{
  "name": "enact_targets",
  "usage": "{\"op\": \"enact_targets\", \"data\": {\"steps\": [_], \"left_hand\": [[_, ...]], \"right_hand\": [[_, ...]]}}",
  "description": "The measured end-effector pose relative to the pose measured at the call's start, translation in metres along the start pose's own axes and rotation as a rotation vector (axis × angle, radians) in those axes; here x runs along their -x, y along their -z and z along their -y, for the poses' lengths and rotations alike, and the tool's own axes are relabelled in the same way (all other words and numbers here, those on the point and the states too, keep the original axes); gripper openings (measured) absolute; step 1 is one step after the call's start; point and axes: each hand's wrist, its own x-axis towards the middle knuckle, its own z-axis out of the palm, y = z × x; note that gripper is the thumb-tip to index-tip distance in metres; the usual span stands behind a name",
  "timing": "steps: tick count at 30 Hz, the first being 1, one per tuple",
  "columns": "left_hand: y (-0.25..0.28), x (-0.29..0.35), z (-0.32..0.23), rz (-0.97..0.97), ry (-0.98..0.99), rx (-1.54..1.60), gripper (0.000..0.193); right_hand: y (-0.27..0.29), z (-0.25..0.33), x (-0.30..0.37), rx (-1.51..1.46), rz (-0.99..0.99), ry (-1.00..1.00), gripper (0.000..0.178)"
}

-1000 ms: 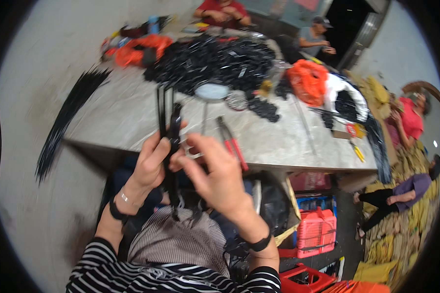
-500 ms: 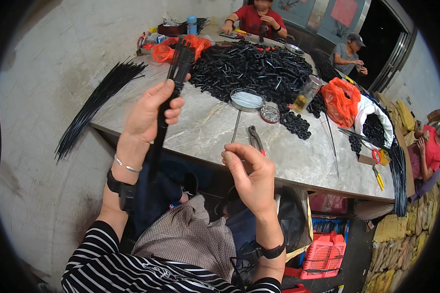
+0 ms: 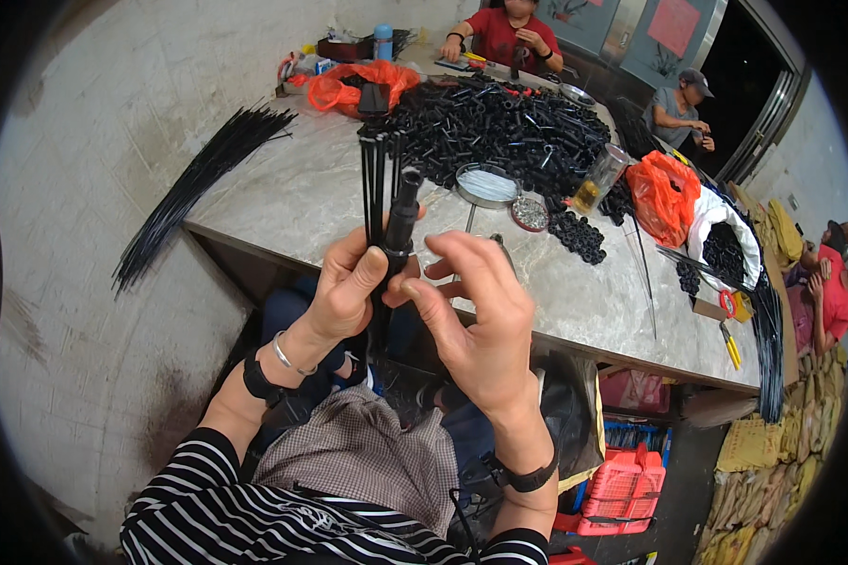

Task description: Assembling umbrella frames by sliding spokes into a central hub and securing components.

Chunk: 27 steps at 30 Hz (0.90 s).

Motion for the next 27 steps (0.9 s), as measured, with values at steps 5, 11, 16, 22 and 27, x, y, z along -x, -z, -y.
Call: {"op": "enact_targets", "data": {"steps": [5, 11, 16, 22, 27], "left_hand": [[0.007, 0.012, 0.006, 0.036, 0.026, 0.050, 0.053], [0.006, 0.020, 0.005, -0.025, 0.193, 0.132, 0.055], [0.015, 0.035, 0.005, -0.088, 0.135, 0.147, 0.058], [0.015, 0.043, 0.017, -0.057, 0.064, 0.125, 0.058], [0.009, 0.048, 0.016, -0.032, 0.033, 0.102, 0.057]], "right_hand": [[-0.001, -0.004, 0.002, 0.130, 0.073, 0.126, 0.031], [0.007, -0.009, -0.001, 0.331, 0.102, 0.315, 0.022], [-0.008, -0.013, 0.001, 0.281, 0.088, 0.373, 0.015], [-0.004, -0.008, 0.013, 0.149, 0.158, 0.176, 0.015], [0.001, -0.005, 0.017, 0.043, 0.218, 0.060, 0.013]]}}
